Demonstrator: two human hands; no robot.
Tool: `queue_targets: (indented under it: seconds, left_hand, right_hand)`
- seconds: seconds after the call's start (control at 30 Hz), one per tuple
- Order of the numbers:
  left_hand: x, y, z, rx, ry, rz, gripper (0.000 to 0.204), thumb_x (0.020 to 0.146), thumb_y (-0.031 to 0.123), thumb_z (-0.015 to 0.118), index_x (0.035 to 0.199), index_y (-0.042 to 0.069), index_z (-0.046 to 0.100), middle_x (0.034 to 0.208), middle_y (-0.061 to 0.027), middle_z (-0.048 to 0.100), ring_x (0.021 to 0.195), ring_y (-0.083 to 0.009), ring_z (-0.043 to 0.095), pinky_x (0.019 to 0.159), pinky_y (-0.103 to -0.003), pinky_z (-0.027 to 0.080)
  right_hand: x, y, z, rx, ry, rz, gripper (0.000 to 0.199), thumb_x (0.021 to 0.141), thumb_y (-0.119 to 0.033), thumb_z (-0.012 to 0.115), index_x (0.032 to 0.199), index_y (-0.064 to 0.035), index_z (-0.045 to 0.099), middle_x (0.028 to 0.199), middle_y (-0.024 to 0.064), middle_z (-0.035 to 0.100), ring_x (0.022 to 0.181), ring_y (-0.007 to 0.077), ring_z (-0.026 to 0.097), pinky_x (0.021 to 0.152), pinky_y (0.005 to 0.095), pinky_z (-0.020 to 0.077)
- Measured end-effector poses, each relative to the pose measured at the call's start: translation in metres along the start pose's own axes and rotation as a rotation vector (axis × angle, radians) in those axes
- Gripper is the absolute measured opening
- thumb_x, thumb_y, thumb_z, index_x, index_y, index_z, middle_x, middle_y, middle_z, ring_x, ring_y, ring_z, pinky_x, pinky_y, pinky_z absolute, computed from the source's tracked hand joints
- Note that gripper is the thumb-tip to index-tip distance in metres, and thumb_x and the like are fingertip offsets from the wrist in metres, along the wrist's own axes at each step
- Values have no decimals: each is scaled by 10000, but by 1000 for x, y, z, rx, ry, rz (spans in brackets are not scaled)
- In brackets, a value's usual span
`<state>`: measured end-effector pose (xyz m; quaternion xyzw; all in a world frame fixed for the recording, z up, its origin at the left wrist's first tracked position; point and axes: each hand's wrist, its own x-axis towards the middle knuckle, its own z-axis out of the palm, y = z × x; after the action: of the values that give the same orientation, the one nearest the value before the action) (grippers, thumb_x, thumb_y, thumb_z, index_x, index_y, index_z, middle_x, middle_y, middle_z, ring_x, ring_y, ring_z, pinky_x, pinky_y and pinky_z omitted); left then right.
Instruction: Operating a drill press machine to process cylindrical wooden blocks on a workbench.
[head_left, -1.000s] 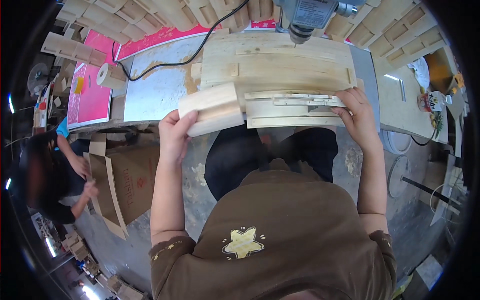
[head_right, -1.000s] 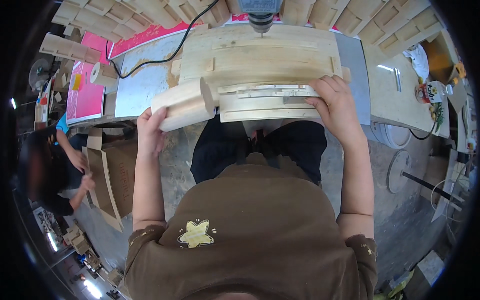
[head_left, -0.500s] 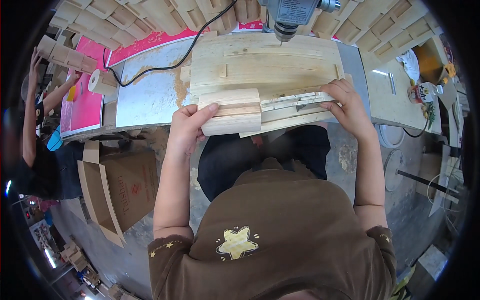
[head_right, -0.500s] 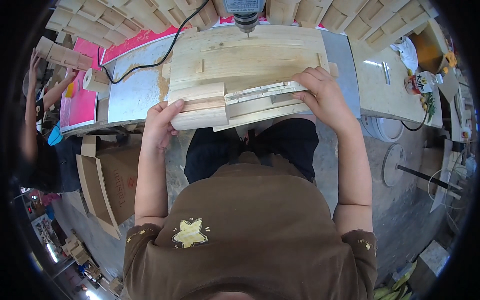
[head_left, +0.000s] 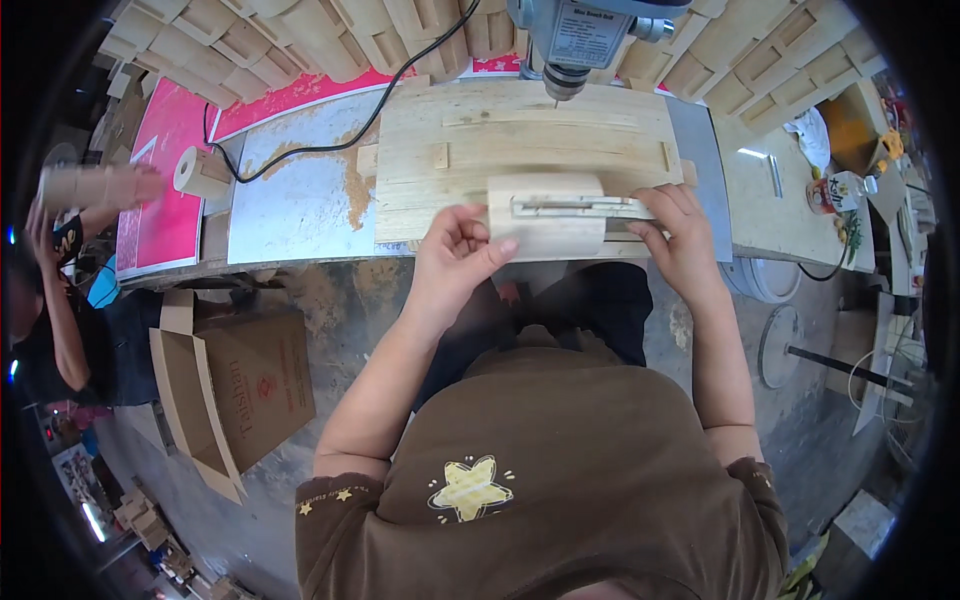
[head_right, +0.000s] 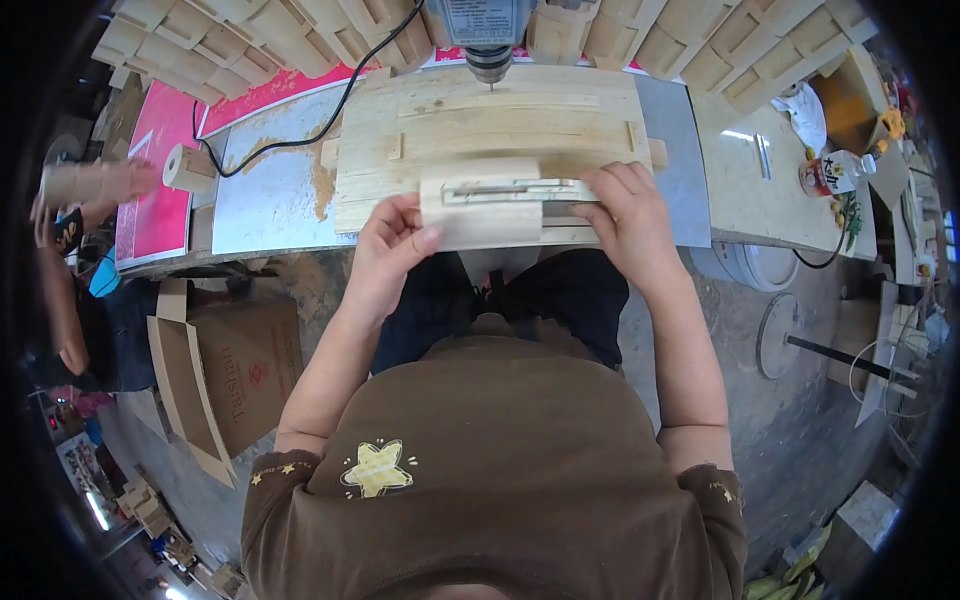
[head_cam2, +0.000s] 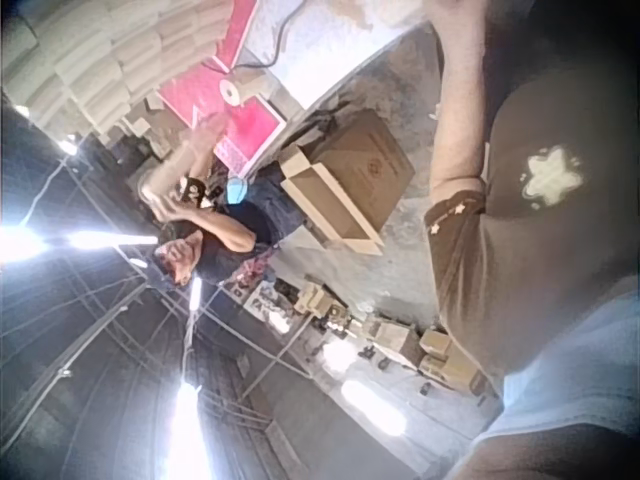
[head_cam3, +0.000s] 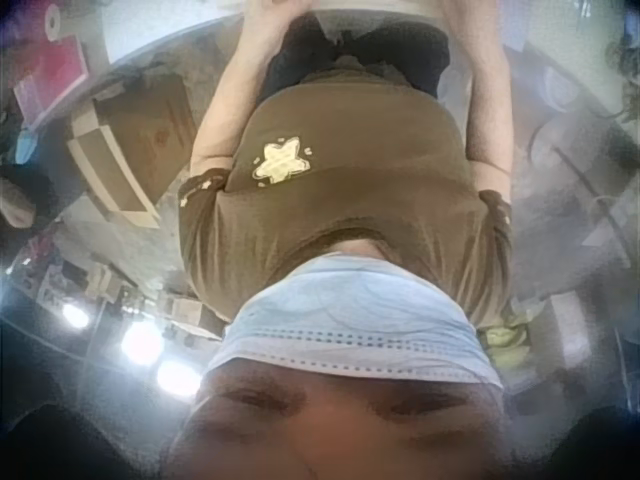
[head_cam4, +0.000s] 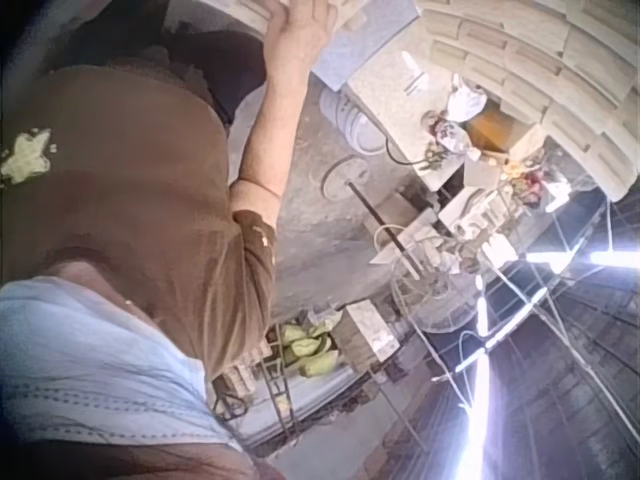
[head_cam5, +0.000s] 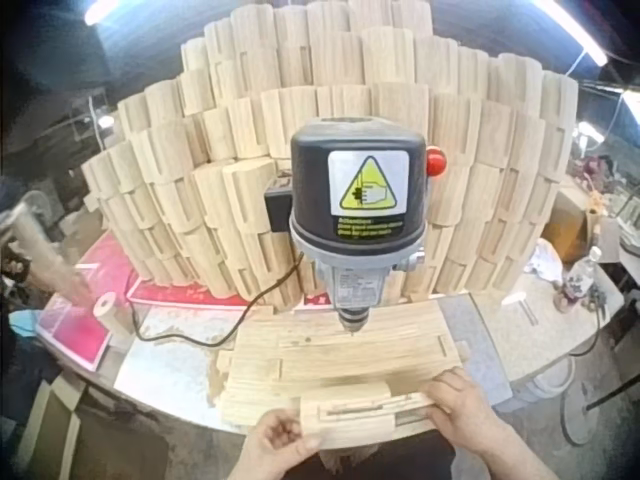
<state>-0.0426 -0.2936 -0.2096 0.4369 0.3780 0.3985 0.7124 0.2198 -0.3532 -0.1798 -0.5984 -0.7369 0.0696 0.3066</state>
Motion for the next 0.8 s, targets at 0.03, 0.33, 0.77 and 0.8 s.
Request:
queue_targets:
  seconds: [0.03,0.33,0.77,0.8]
  left_hand:
    - [1,-8,-2,-2,-1,4,459,712,248,790,1020,3,553,932,-64,558,805,-105,540,740,-242,464]
    - [50,-30,10,888,49,694,799,606,207,793,1281,8,415,1185,-189,504,1097,-338,475,967,-434,333]
    - [97,-30,-29,1163,202,666,617,547,260,810,1119,142,608,917,-29,564,940,-241,503,874,-401,302]
    - [97,-29,-30,1179,181,656,595,550,263,805,1103,146,618,864,-12,562,919,-234,499,863,-398,305]
  right_hand:
    - [-1,4,-1,-43,48,24,286,688,-53,681,959,-31,593,862,118,577,834,318,524,723,383,434]
    - [44,46,8,-149,148,78,316,689,-73,695,991,-31,610,855,126,591,805,324,532,723,388,438]
    - [77,37,18,387,213,154,280,768,-63,678,1039,-39,611,973,75,610,994,212,545,863,321,430]
    - [81,36,9,468,311,123,260,790,-64,662,1044,-42,609,994,66,605,1014,182,534,884,301,417]
